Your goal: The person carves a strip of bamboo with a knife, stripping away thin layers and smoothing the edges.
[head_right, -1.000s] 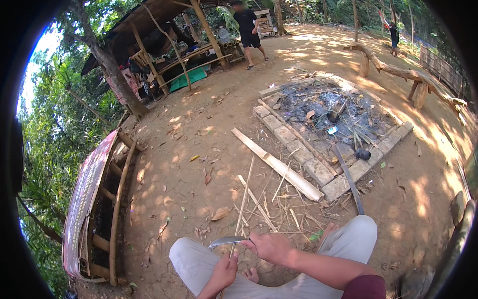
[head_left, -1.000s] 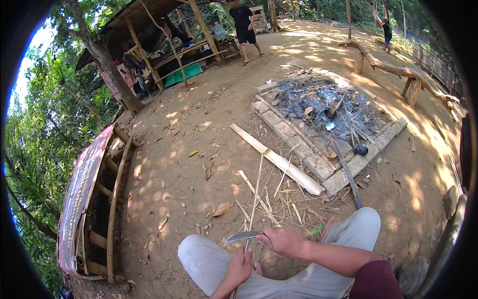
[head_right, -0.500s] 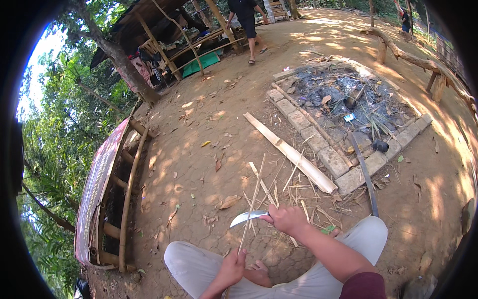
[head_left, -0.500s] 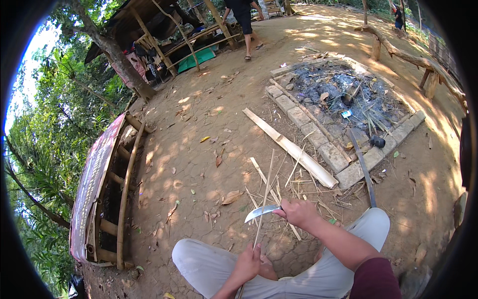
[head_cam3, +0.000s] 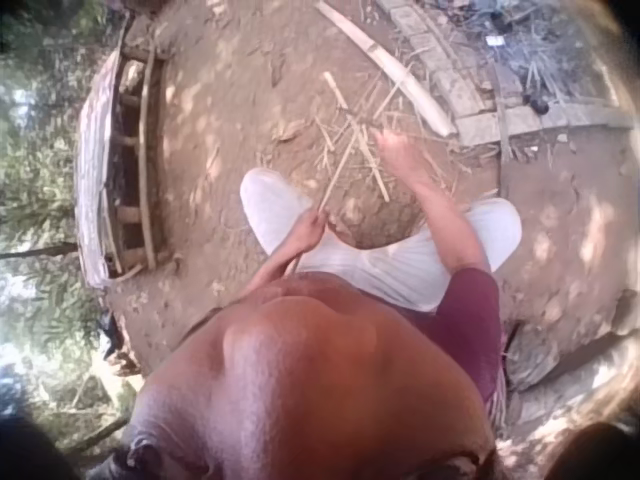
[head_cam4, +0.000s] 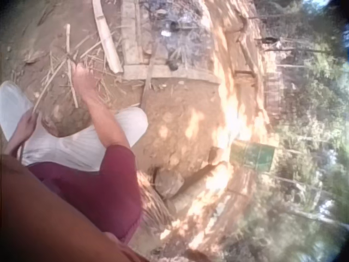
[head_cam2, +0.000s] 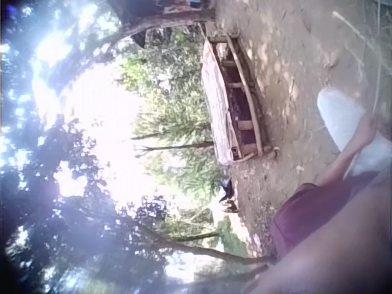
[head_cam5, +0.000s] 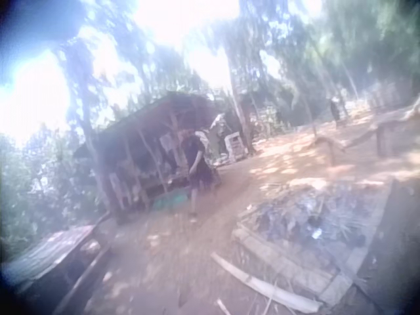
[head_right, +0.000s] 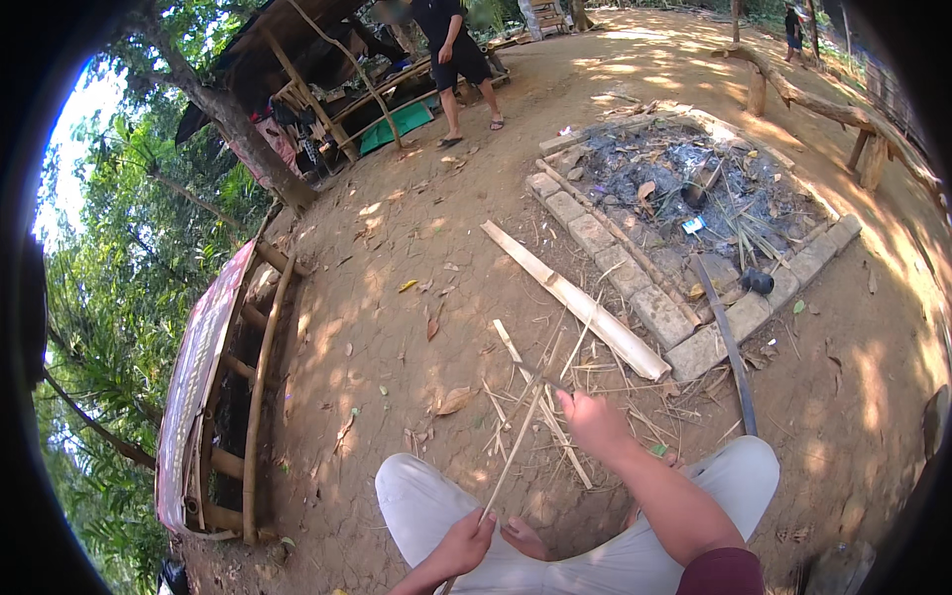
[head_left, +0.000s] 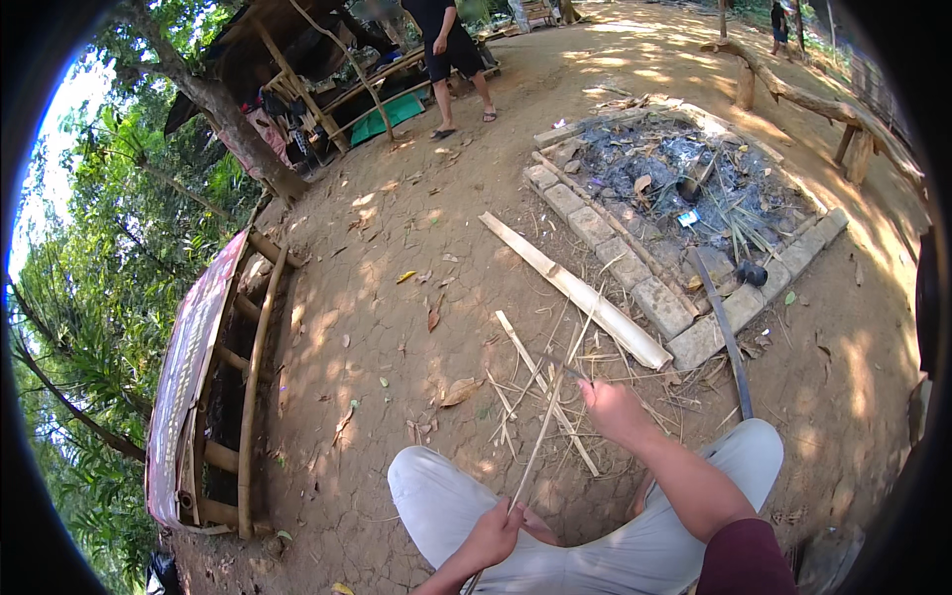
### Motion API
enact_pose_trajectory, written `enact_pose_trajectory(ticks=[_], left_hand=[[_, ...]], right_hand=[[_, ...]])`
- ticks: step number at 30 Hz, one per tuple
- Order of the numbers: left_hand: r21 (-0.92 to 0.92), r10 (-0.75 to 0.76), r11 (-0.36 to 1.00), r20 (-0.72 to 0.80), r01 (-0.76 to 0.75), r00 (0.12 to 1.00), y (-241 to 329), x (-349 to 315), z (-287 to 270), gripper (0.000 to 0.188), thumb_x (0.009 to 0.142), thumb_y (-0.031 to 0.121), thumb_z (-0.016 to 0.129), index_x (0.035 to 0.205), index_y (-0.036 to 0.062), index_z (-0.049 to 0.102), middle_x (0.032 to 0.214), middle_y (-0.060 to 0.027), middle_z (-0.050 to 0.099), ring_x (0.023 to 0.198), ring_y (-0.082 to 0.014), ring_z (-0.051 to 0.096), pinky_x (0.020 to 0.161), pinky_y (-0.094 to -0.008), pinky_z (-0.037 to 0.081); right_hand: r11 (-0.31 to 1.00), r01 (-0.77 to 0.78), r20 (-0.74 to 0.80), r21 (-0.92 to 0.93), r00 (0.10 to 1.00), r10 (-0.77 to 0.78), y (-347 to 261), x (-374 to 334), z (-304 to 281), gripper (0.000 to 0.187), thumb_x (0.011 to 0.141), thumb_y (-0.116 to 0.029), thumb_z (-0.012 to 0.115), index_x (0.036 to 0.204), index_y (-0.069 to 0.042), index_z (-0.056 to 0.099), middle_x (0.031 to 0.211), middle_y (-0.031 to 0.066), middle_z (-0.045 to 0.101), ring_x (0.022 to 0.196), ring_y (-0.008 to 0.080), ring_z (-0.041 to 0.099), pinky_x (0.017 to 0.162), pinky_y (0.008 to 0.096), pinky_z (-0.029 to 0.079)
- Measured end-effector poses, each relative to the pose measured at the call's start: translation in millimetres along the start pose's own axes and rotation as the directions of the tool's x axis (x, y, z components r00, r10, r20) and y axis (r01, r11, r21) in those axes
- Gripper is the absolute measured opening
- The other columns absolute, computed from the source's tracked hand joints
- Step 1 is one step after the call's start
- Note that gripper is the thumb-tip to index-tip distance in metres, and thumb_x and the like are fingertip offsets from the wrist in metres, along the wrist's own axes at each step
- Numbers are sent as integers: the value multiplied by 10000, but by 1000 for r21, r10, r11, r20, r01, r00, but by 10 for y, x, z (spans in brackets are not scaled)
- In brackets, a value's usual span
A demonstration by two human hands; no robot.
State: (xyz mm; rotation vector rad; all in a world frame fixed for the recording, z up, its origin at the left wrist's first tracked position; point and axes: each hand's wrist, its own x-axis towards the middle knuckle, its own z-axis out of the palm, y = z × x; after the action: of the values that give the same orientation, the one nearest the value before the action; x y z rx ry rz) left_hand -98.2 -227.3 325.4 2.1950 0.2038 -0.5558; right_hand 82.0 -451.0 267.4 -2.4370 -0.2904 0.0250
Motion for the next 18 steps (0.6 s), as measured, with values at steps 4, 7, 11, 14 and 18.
enact_pose_trajectory(ticks=[4, 7, 11, 14, 18], left_hand=[[15, -72, 997, 21, 72, 997, -37, 62, 36, 387, 1068, 343, 435, 1049, -35, 519, 902, -332, 640, 917, -528, 614, 788, -526, 489], [41, -85, 996, 63, 82, 994, -103, -37, 137, 405, 1068, 355, 420, 1101, -37, 516, 932, -348, 645, 952, -531, 616, 832, -545, 486], [120, 78, 990, -27, -74, 997, -232, -311, 253, 294, 1059, 281, 469, 1140, 19, 575, 906, -266, 681, 862, -462, 667, 732, -509, 516], [38, -4, 999, -20, 5, 1000, -360, -430, 264, 284, 1045, 268, 479, 1156, 20, 561, 962, -349, 625, 945, -534, 609, 764, -546, 488], [-15, 64, 998, -40, -64, 997, -567, -437, 361, 290, 1057, 266, 466, 1137, 18, 593, 911, -247, 667, 895, -407, 646, 773, -493, 496]], right_hand=[[991, 126, 244, -50, 964, -110, -325, -255, -102, 505, 1046, -469, 446, 838, -32, 590, 640, 211, 652, 605, 444, 662, 547, 541, 520], [981, 69, 177, -184, 984, -36, -215, -213, -209, 499, 1033, -496, 464, 836, -50, 574, 624, 171, 654, 567, 400, 668, 514, 511, 520], [938, 121, -128, -324, 977, -171, 310, 14, -201, 503, 994, -545, 507, 835, -72, 569, 592, 142, 639, 536, 358, 667, 476, 481, 507], [910, 146, -79, -388, 979, -191, 519, 5, 14, 503, 962, -572, 544, 801, -95, 565, 573, 120, 629, 515, 346, 657, 454, 471, 494], [904, 161, -107, -395, 970, -220, 556, -64, 239, 503, 968, -575, 529, 828, -94, 577, 628, 146, 652, 554, 352, 672, 464, 485, 500]])
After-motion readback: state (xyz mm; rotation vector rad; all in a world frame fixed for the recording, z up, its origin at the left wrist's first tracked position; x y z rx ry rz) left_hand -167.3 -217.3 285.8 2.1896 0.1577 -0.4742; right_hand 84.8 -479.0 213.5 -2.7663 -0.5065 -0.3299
